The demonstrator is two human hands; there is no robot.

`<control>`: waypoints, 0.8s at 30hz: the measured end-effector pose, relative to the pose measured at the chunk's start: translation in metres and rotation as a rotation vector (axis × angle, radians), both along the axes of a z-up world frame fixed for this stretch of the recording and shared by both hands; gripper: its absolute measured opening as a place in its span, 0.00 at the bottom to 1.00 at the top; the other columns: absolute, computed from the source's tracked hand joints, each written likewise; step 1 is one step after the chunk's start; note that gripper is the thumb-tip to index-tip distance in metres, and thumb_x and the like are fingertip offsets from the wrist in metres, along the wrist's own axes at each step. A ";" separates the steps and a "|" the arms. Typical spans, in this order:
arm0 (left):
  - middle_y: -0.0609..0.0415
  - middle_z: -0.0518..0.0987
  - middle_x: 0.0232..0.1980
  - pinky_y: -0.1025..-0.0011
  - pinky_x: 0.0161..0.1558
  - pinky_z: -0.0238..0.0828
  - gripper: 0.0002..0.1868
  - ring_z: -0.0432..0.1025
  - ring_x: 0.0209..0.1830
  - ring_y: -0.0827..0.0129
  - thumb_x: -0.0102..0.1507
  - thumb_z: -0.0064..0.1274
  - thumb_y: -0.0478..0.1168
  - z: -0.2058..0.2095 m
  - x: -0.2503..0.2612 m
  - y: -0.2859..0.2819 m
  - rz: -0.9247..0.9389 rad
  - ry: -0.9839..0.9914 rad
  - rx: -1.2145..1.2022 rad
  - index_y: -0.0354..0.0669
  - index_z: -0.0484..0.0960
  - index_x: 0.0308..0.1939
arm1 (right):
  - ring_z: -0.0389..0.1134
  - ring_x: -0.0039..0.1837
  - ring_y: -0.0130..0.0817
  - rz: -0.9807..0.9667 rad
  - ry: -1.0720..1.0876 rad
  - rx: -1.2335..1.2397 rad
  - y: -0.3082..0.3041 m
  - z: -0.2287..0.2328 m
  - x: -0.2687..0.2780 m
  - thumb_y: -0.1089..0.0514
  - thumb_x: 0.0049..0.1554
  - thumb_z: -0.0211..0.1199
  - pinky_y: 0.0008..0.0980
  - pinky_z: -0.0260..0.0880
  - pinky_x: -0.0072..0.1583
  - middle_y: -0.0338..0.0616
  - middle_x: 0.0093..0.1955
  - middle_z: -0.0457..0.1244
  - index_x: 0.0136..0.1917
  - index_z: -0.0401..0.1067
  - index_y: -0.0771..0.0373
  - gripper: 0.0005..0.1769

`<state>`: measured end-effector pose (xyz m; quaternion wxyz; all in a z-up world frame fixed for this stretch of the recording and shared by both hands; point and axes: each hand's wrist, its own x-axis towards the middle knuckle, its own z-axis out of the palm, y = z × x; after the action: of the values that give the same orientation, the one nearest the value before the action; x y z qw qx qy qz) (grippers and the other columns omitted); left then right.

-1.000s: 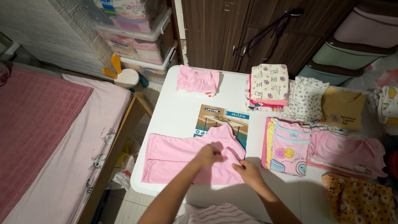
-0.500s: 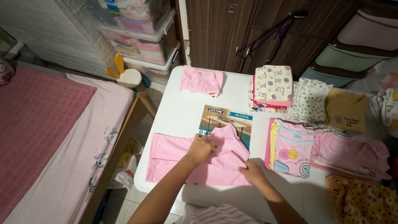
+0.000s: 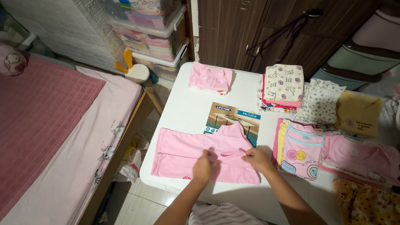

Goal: The person folds several small children's garments on a white table, including a yellow shirt, a pink shirt with a bus graphic, and patterned shorts. They then retrieve a bundle of hangers from a nearby storage unit and place them on the table.

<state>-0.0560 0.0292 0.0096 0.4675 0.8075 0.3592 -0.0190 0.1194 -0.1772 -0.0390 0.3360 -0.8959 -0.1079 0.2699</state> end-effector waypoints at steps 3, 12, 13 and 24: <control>0.48 0.80 0.54 0.62 0.53 0.71 0.14 0.75 0.53 0.55 0.66 0.50 0.39 -0.012 -0.042 0.030 0.105 -0.174 0.231 0.48 0.78 0.56 | 0.69 0.57 0.46 0.046 -0.486 -0.052 -0.011 0.018 -0.042 0.47 0.51 0.74 0.42 0.69 0.60 0.52 0.53 0.68 0.57 0.71 0.65 0.28; 0.42 0.57 0.77 0.46 0.71 0.40 0.37 0.51 0.76 0.44 0.68 0.38 0.63 -0.044 -0.113 0.104 -0.226 -0.153 0.997 0.40 0.66 0.72 | 0.52 0.76 0.56 0.561 -0.907 0.081 0.013 0.048 -0.107 0.50 0.54 0.64 0.57 0.47 0.72 0.57 0.75 0.55 0.67 0.67 0.65 0.31; 0.41 0.54 0.77 0.44 0.72 0.36 0.41 0.48 0.78 0.43 0.67 0.37 0.66 -0.044 -0.114 0.111 -0.231 -0.152 1.048 0.37 0.66 0.73 | 0.51 0.77 0.56 0.592 -0.888 0.071 0.012 0.048 -0.102 0.49 0.54 0.64 0.59 0.46 0.72 0.58 0.76 0.54 0.68 0.67 0.66 0.32; 0.55 0.73 0.63 0.55 0.64 0.57 0.18 0.66 0.62 0.57 0.58 0.55 0.34 -0.004 -0.065 0.148 0.014 0.099 0.565 0.49 0.82 0.53 | 0.69 0.59 0.41 0.183 -0.200 0.190 0.018 0.009 -0.016 0.57 0.51 0.71 0.38 0.70 0.62 0.45 0.52 0.69 0.45 0.75 0.61 0.10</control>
<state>-0.1213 0.1776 0.0061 0.2062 0.9013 0.3783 0.0457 0.1038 -0.1590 -0.0302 0.3807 -0.8691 -0.2468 0.1973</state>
